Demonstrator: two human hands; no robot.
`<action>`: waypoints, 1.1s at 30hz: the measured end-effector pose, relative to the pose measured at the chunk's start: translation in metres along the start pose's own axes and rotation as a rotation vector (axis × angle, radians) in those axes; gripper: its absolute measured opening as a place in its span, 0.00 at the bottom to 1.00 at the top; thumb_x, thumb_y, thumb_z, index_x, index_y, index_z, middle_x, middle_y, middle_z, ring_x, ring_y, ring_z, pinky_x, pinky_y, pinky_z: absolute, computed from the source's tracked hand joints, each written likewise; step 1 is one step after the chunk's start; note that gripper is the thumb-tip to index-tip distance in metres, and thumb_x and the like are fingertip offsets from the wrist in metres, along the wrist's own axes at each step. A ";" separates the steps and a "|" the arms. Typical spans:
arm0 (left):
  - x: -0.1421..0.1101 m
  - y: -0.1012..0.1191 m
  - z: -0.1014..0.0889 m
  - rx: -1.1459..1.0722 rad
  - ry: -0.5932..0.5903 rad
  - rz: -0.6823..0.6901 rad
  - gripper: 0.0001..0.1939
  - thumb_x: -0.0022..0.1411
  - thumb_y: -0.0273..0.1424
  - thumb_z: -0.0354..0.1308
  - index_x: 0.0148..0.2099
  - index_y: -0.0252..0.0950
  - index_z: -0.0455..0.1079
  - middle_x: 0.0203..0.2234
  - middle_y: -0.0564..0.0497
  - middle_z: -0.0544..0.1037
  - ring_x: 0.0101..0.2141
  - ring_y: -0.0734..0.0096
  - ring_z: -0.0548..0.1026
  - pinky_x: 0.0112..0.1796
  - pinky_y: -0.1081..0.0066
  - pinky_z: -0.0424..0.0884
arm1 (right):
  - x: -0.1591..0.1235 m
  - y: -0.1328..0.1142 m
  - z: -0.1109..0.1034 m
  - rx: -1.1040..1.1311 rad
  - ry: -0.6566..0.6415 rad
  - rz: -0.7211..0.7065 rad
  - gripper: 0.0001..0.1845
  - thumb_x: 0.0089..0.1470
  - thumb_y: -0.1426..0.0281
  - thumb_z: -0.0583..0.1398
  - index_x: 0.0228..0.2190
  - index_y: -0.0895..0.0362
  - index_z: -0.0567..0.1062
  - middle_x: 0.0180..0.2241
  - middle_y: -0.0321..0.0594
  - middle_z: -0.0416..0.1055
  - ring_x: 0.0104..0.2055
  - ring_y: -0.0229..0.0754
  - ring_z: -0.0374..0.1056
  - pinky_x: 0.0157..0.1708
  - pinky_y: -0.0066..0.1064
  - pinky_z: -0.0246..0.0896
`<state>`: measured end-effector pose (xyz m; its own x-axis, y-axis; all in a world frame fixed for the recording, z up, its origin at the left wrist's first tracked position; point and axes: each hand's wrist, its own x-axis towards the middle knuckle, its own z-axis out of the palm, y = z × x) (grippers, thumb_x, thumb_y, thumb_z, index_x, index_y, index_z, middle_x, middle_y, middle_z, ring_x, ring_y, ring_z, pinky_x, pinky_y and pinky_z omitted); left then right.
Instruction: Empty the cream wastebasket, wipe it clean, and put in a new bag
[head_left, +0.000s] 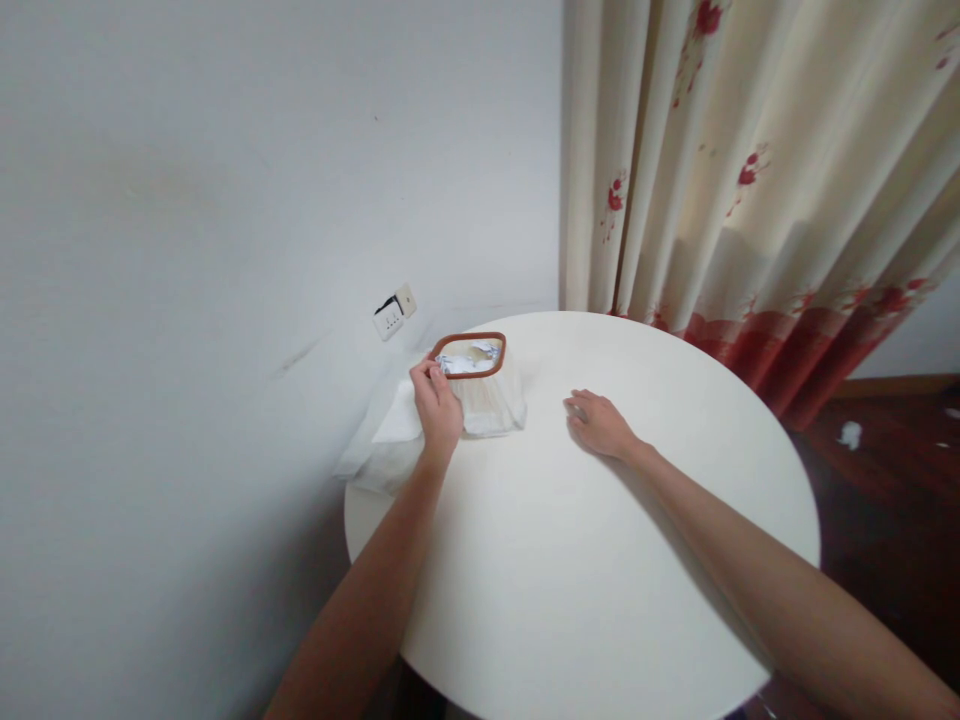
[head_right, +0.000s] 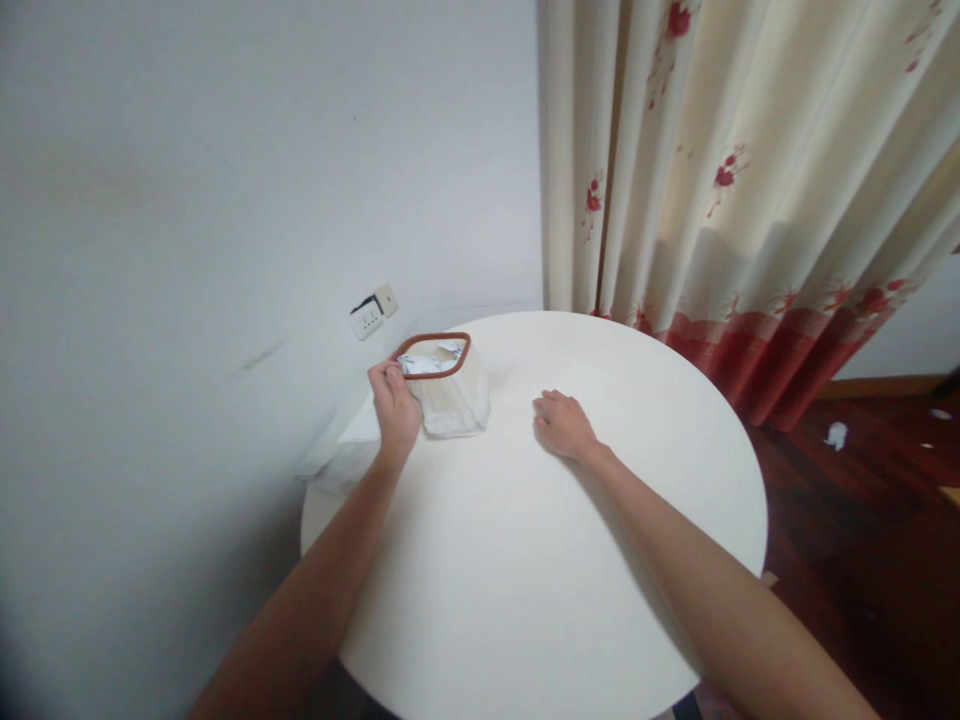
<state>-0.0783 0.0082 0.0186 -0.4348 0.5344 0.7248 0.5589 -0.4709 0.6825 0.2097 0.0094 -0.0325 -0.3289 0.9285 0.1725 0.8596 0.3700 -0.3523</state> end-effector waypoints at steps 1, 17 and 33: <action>-0.003 0.004 0.001 0.000 -0.017 -0.007 0.22 0.74 0.51 0.42 0.47 0.38 0.63 0.44 0.43 0.75 0.49 0.64 0.74 0.54 0.64 0.68 | 0.000 0.000 0.000 0.002 0.007 -0.002 0.24 0.64 0.71 0.54 0.59 0.61 0.74 0.66 0.54 0.65 0.69 0.50 0.59 0.68 0.43 0.52; -0.038 0.045 0.011 -0.036 -0.288 0.066 0.20 0.76 0.44 0.42 0.55 0.38 0.66 0.46 0.45 0.77 0.45 0.64 0.76 0.48 0.65 0.70 | 0.009 0.007 -0.003 0.468 0.438 0.295 0.32 0.54 0.79 0.48 0.58 0.64 0.74 0.60 0.54 0.72 0.62 0.47 0.67 0.64 0.39 0.60; -0.052 0.065 0.014 -0.028 -0.337 0.135 0.24 0.76 0.44 0.44 0.63 0.36 0.67 0.47 0.43 0.73 0.50 0.61 0.73 0.52 0.62 0.70 | -0.013 -0.037 -0.031 0.829 0.734 -0.329 0.30 0.70 0.51 0.50 0.63 0.52 0.69 0.66 0.48 0.64 0.70 0.49 0.57 0.71 0.49 0.49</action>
<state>-0.0098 -0.0404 0.0241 -0.0985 0.6654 0.7400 0.5736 -0.5697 0.5886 0.1943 -0.0171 0.0065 0.0505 0.6413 0.7657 0.1647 0.7508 -0.6397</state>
